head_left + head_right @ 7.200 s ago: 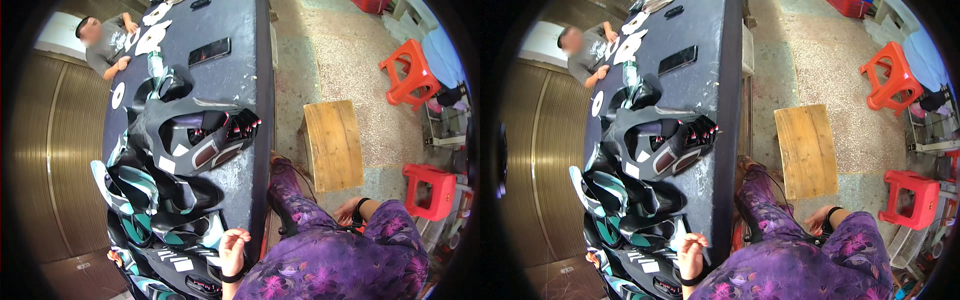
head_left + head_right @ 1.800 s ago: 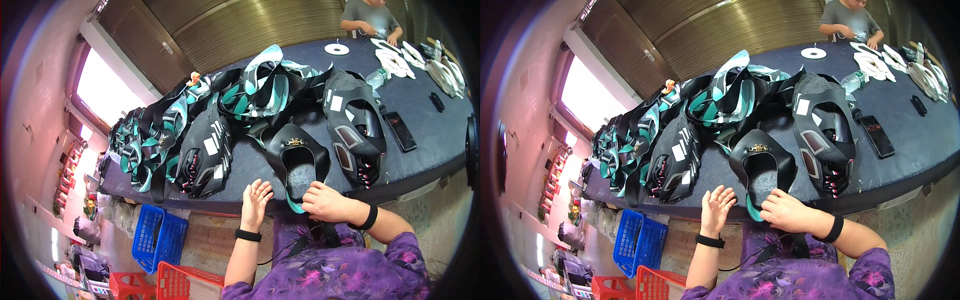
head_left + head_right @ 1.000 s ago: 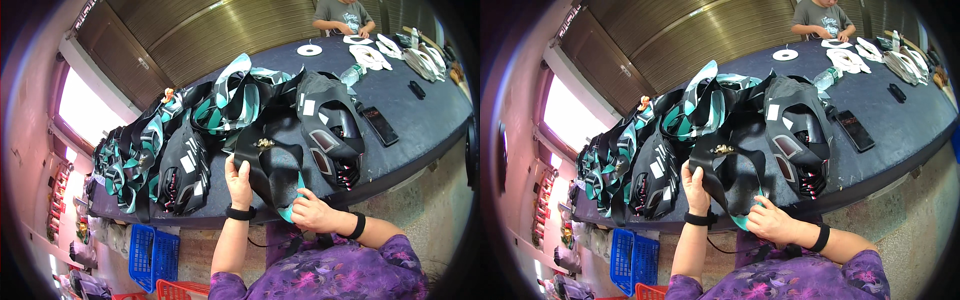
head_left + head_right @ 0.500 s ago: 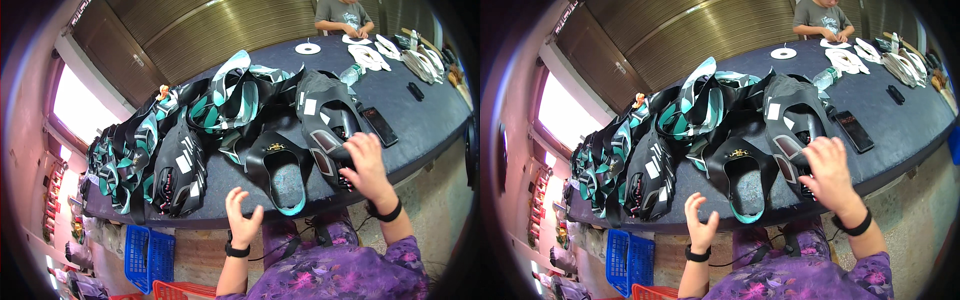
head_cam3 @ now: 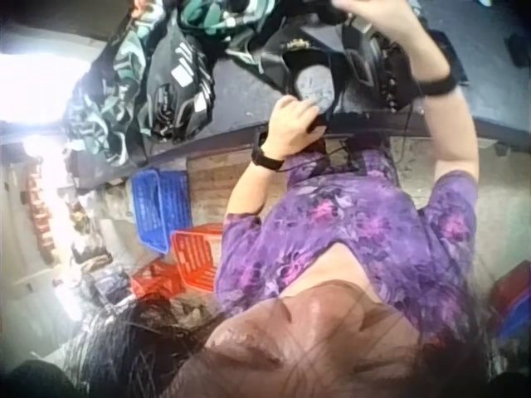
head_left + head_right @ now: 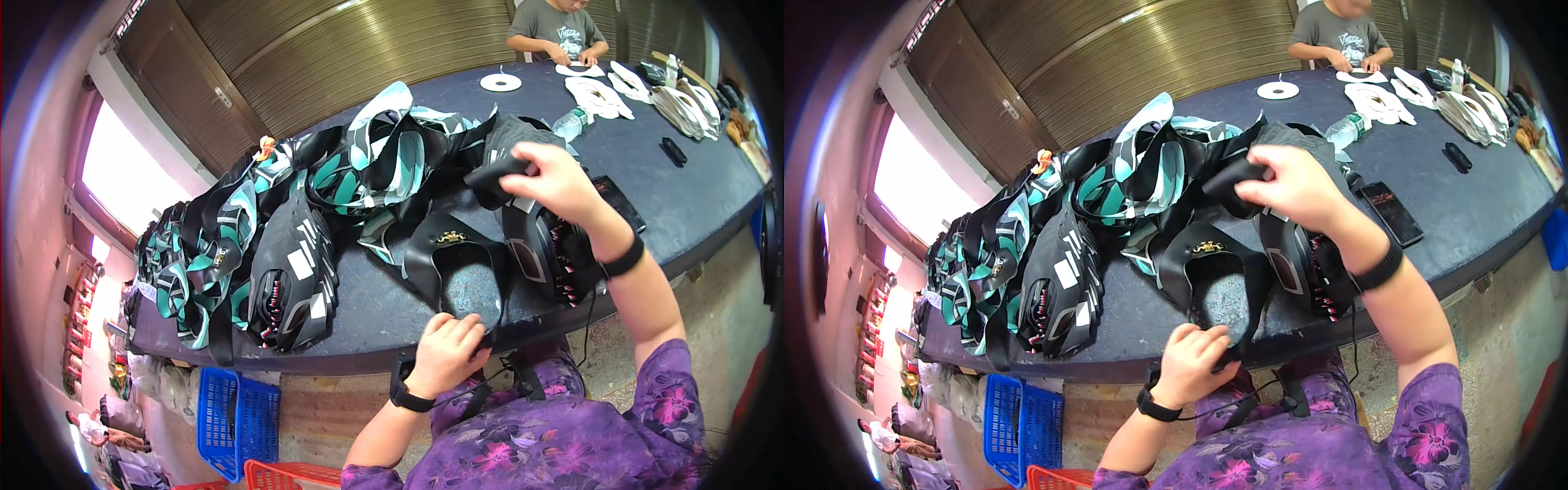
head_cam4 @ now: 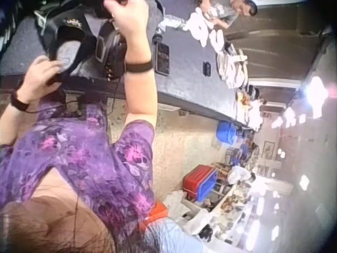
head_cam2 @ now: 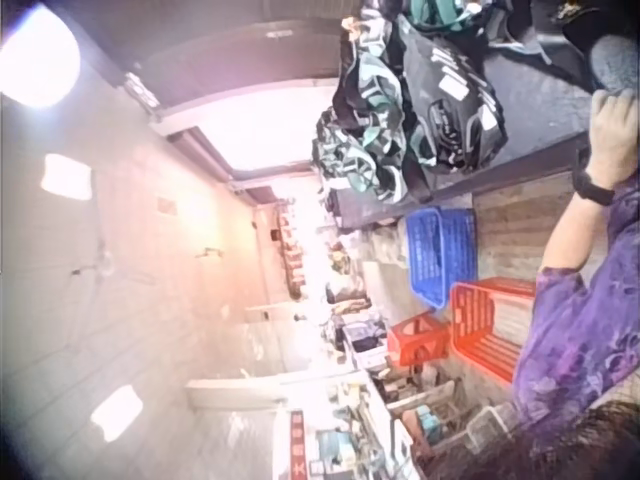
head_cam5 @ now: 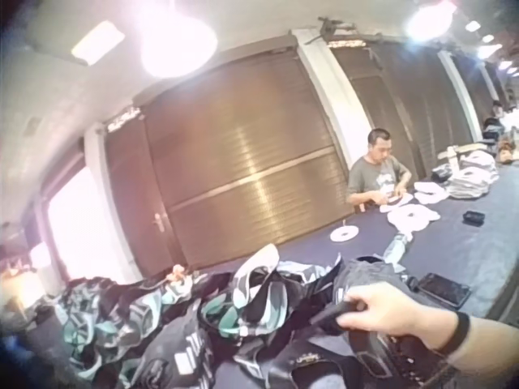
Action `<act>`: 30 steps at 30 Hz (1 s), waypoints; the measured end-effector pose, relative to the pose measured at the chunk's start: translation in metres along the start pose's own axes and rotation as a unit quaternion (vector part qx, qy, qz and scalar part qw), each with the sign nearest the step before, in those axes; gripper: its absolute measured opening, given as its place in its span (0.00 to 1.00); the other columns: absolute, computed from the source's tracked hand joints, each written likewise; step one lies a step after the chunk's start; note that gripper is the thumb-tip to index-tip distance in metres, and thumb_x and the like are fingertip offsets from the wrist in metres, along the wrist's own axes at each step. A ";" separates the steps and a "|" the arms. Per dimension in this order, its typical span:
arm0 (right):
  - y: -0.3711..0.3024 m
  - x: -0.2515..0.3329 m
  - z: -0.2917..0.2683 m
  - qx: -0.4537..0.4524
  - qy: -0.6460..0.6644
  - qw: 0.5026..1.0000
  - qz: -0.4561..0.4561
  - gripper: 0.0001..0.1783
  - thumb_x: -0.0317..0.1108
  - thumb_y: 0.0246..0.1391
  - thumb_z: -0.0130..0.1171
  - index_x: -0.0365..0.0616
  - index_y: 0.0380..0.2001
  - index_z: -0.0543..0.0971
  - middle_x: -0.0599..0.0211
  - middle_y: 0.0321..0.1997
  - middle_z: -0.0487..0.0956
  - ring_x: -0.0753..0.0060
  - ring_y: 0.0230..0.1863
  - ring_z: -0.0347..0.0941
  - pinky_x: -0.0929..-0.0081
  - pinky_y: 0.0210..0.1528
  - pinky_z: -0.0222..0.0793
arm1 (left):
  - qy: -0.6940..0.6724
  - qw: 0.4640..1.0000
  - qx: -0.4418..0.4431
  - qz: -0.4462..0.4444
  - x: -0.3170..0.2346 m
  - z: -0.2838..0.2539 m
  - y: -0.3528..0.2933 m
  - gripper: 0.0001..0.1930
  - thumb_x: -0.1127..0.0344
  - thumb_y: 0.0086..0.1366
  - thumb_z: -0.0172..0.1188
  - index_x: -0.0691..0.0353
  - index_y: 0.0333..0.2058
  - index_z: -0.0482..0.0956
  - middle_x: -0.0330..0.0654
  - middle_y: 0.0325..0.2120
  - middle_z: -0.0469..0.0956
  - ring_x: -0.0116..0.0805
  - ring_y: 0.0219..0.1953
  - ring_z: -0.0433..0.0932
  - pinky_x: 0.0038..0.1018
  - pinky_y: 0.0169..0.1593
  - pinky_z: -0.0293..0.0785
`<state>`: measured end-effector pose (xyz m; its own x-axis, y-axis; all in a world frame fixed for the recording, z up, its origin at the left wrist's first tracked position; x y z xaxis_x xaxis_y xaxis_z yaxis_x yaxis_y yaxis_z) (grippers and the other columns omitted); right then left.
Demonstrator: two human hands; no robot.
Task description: The recorder is assembling shoe components, specifically checking and positioning inner linings and insoles on a manufacturing line.
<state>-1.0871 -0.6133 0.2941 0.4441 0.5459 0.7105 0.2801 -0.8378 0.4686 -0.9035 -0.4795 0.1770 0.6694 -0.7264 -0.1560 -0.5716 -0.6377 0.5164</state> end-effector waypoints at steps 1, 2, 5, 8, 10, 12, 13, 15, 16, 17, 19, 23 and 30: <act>0.014 -0.001 -0.001 -0.014 -0.018 1.000 -0.001 0.16 0.36 0.36 0.60 0.37 0.27 0.71 0.63 0.18 0.71 0.66 0.23 0.69 0.72 0.28 0.64 | -0.042 0.998 -0.043 -0.008 0.001 -0.010 0.002 0.22 0.64 0.35 0.67 0.60 0.32 0.71 0.42 0.36 0.74 0.35 0.33 0.72 0.34 0.43 0.63; 0.029 0.000 -0.004 -0.057 -0.098 0.992 -0.054 0.16 0.38 0.36 0.60 0.38 0.27 0.72 0.62 0.20 0.73 0.64 0.24 0.70 0.70 0.28 0.64 | -0.047 0.993 -0.107 -0.002 0.001 -0.025 0.009 0.22 0.65 0.32 0.67 0.61 0.30 0.70 0.41 0.31 0.75 0.36 0.31 0.72 0.32 0.40 0.64; 0.048 0.017 0.005 -0.117 -0.197 0.963 -0.143 0.15 0.40 0.36 0.58 0.42 0.27 0.74 0.60 0.23 0.74 0.59 0.30 0.72 0.67 0.32 0.64 | -0.148 0.947 -0.275 -0.075 0.016 -0.063 0.001 0.26 0.73 0.33 0.65 0.64 0.36 0.67 0.47 0.37 0.72 0.39 0.36 0.71 0.33 0.44 0.65; 0.017 0.031 0.051 -0.074 -0.144 0.959 -0.231 0.09 0.35 0.37 0.56 0.43 0.24 0.73 0.63 0.29 0.74 0.59 0.28 0.70 0.66 0.32 0.63 | -0.208 0.859 -0.436 -0.168 0.032 -0.086 -0.027 0.26 0.76 0.34 0.60 0.63 0.37 0.64 0.48 0.39 0.67 0.40 0.38 0.69 0.32 0.44 0.65; -0.023 0.017 0.102 0.002 -0.206 0.946 -0.249 0.07 0.33 0.37 0.55 0.44 0.22 0.71 0.61 0.35 0.73 0.60 0.27 0.69 0.65 0.31 0.63 | -0.153 0.869 -0.452 -0.133 0.029 -0.103 -0.035 0.22 0.77 0.34 0.59 0.61 0.32 0.62 0.46 0.36 0.66 0.39 0.37 0.69 0.32 0.43 0.66; -0.073 0.007 0.145 0.093 -0.218 0.943 -0.232 0.08 0.32 0.37 0.55 0.43 0.23 0.69 0.56 0.40 0.71 0.60 0.27 0.69 0.66 0.32 0.62 | 0.045 0.907 -0.408 -0.087 0.019 -0.108 -0.036 0.20 0.75 0.36 0.58 0.60 0.30 0.61 0.46 0.35 0.67 0.41 0.33 0.68 0.35 0.39 0.65; -0.096 -0.006 0.157 0.113 -0.202 0.945 -0.232 0.08 0.32 0.37 0.54 0.42 0.24 0.68 0.54 0.42 0.69 0.60 0.27 0.69 0.67 0.33 0.62 | 0.130 0.917 -0.375 -0.041 0.015 -0.104 -0.031 0.19 0.73 0.37 0.59 0.60 0.30 0.61 0.46 0.35 0.67 0.41 0.31 0.68 0.36 0.37 0.65; -0.119 -0.017 0.168 0.148 -0.200 0.950 -0.191 0.11 0.32 0.37 0.55 0.41 0.26 0.67 0.52 0.44 0.68 0.59 0.28 0.69 0.67 0.35 0.62 | 0.107 0.934 -0.339 0.044 0.010 -0.094 -0.029 0.14 0.63 0.42 0.61 0.57 0.25 0.65 0.42 0.33 0.70 0.37 0.29 0.69 0.31 0.35 0.61; -0.123 -0.015 0.165 0.150 -0.190 0.953 -0.181 0.18 0.32 0.34 0.60 0.38 0.31 0.68 0.51 0.45 0.67 0.57 0.35 0.68 0.66 0.40 0.62 | 0.095 0.944 -0.311 0.059 0.005 -0.088 -0.029 0.13 0.63 0.43 0.62 0.57 0.24 0.66 0.41 0.34 0.71 0.35 0.27 0.69 0.29 0.35 0.61; -0.124 -0.010 0.161 0.156 -0.185 0.953 -0.182 0.18 0.32 0.34 0.60 0.38 0.31 0.68 0.51 0.45 0.67 0.57 0.35 0.68 0.66 0.40 0.62 | 0.083 0.953 -0.282 0.070 0.001 -0.082 -0.030 0.11 0.63 0.43 0.62 0.57 0.22 0.67 0.41 0.34 0.72 0.32 0.26 0.70 0.28 0.35 0.60; -0.118 0.003 0.138 0.081 -0.165 0.967 -0.177 0.29 0.33 0.29 0.64 0.35 0.39 0.67 0.48 0.46 0.66 0.55 0.44 0.65 0.65 0.46 0.60 | 0.059 0.966 -0.230 0.100 -0.010 -0.073 -0.028 0.12 0.68 0.37 0.60 0.55 0.22 0.66 0.39 0.33 0.71 0.31 0.23 0.69 0.28 0.30 0.60; -0.125 -0.013 0.101 0.168 0.148 0.974 0.038 0.29 0.31 0.39 0.60 0.35 0.47 0.64 0.54 0.47 0.69 0.62 0.49 0.66 0.72 0.51 0.59 | 0.011 0.973 -0.116 0.197 -0.031 -0.053 -0.027 0.10 0.64 0.39 0.62 0.54 0.20 0.70 0.38 0.33 0.71 0.26 0.20 0.66 0.24 0.28 0.59; -0.132 -0.038 0.106 0.148 0.743 0.610 0.234 0.30 0.47 0.53 0.41 0.34 0.52 0.60 0.53 0.47 0.70 0.61 0.47 0.68 0.64 0.51 0.62 | -0.035 0.956 0.006 0.291 -0.070 -0.058 -0.012 0.06 0.66 0.42 0.54 0.57 0.22 0.68 0.36 0.30 0.67 0.25 0.27 0.65 0.20 0.33 0.63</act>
<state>-1.0513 -0.5243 0.1492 -0.6648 -0.5318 0.5246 0.6578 -0.7496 0.0736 -0.9156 -0.4065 0.2306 0.2026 -0.9743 0.0987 -0.8433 -0.1224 0.5233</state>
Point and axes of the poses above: each hand's wrist, its own y-axis towards the middle knuckle, its own z-axis out of the palm, x = y × z, the point moved 4 cm from there along y, towards the middle knuckle
